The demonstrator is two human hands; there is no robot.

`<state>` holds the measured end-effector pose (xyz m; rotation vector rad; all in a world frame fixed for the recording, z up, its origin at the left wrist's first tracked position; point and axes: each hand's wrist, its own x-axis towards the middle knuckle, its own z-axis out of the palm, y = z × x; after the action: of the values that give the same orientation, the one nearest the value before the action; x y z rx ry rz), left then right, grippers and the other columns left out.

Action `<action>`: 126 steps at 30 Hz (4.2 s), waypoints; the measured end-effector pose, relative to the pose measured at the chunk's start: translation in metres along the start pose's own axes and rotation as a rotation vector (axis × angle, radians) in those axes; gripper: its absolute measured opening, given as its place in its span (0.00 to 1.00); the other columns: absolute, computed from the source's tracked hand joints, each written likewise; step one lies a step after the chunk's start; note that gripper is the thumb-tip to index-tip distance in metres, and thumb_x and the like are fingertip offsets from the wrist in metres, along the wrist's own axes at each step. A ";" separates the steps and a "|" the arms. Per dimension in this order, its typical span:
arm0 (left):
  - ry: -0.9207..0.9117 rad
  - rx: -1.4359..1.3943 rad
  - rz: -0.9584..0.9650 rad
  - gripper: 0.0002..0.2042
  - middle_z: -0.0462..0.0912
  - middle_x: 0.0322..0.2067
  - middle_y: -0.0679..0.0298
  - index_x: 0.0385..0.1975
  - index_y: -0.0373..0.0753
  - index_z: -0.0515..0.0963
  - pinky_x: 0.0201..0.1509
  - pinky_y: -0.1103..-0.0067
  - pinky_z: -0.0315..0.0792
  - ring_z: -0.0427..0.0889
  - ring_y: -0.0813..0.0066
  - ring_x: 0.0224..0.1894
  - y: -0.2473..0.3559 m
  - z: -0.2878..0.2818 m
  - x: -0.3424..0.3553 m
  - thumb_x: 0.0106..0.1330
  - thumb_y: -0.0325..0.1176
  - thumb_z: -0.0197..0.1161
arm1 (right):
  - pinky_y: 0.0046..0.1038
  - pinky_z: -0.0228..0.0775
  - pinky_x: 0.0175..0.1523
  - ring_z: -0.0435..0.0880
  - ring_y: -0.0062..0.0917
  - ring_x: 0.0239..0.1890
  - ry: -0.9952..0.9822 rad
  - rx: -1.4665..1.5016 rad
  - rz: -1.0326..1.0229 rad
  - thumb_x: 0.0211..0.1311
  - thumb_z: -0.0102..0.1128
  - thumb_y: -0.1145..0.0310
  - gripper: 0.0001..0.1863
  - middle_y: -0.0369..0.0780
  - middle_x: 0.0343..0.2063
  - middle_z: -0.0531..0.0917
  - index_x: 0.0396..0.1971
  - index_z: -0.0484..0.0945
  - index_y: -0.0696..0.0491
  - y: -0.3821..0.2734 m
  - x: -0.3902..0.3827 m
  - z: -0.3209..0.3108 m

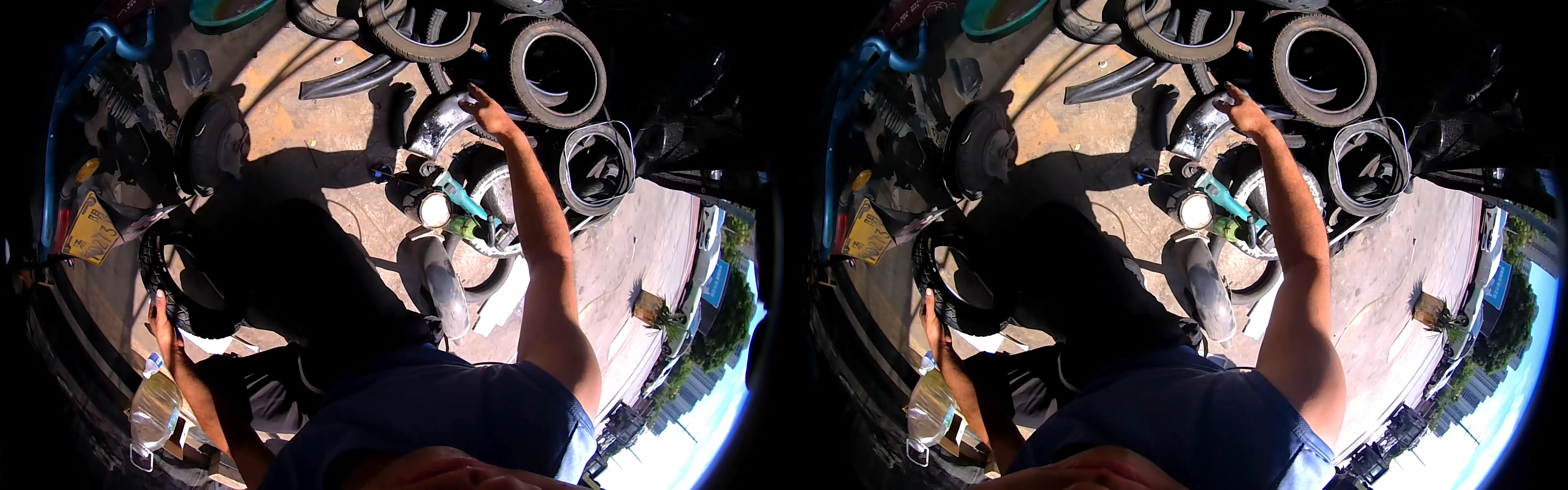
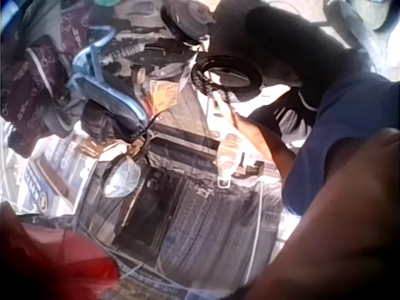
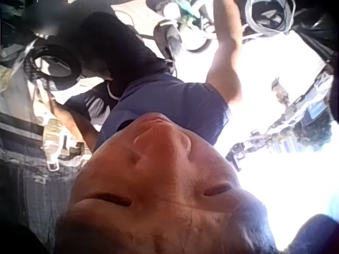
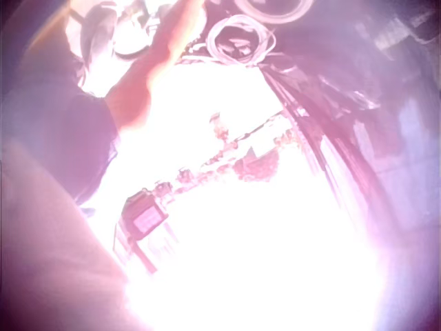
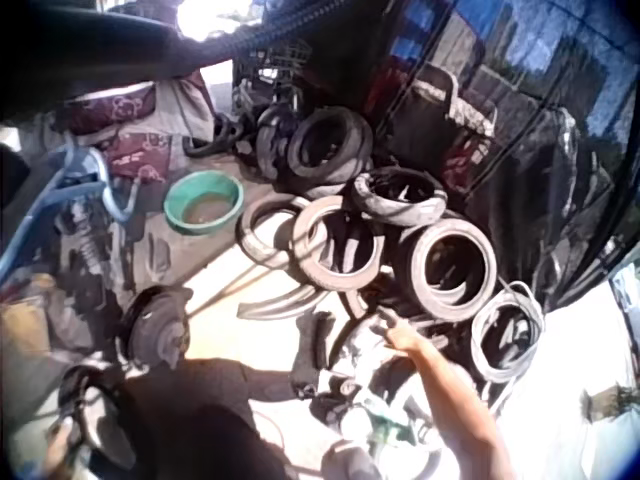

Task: The person removes a pink plastic covering from a tire, sprays it with a liquid, and then uses a screwdriver to pry the tire onto a wheel rim while sitting on the ground.

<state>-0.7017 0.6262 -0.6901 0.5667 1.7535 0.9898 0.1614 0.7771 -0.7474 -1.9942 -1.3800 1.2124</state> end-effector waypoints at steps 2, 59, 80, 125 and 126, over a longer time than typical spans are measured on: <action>0.018 0.038 0.003 0.26 0.83 0.48 0.61 0.55 0.30 0.76 0.54 0.77 0.74 0.83 0.72 0.46 -0.001 -0.018 -0.005 0.69 0.46 0.70 | 0.46 0.59 0.74 0.59 0.42 0.76 0.042 -1.204 -0.005 0.66 0.59 0.64 0.41 0.41 0.76 0.59 0.77 0.55 0.44 0.021 0.025 0.026; 0.496 0.993 0.447 0.49 0.78 0.55 0.47 0.68 0.35 0.61 0.62 0.64 0.74 0.79 0.50 0.57 -0.036 -0.023 -0.052 0.47 0.41 0.83 | 0.27 0.72 0.30 0.77 0.21 0.19 0.142 -0.354 -0.350 0.64 0.72 0.56 0.19 0.41 0.17 0.82 0.30 0.81 0.59 -0.212 -0.099 0.128; 0.275 -0.408 0.695 0.33 0.84 0.46 0.57 0.62 0.30 0.71 0.56 0.73 0.80 0.85 0.67 0.46 0.118 -0.157 -0.231 0.53 0.20 0.73 | 0.35 0.59 0.72 0.70 0.26 0.68 -0.927 0.957 -0.421 0.79 0.48 0.49 0.34 0.39 0.67 0.72 0.74 0.59 0.54 -0.462 -0.228 0.432; 0.491 -0.427 0.719 0.28 0.82 0.57 0.49 0.63 0.34 0.74 0.66 0.67 0.70 0.80 0.58 0.59 0.130 -0.151 -0.281 0.77 0.53 0.52 | 0.47 0.54 0.77 0.68 0.41 0.71 -0.906 0.893 -0.293 0.76 0.49 0.42 0.39 0.47 0.70 0.69 0.74 0.58 0.55 -0.488 -0.237 0.386; 0.428 -0.610 0.698 0.32 0.82 0.56 0.49 0.63 0.29 0.72 0.67 0.65 0.71 0.81 0.57 0.58 0.130 -0.152 -0.278 0.78 0.56 0.47 | 0.47 0.50 0.79 0.66 0.40 0.72 -0.947 0.912 -0.301 0.76 0.48 0.41 0.39 0.46 0.71 0.68 0.74 0.58 0.54 -0.485 -0.242 0.389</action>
<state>-0.7422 0.4352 -0.4087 0.5994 1.4877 2.1690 -0.4518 0.7105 -0.4922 -0.5542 -1.0492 2.2061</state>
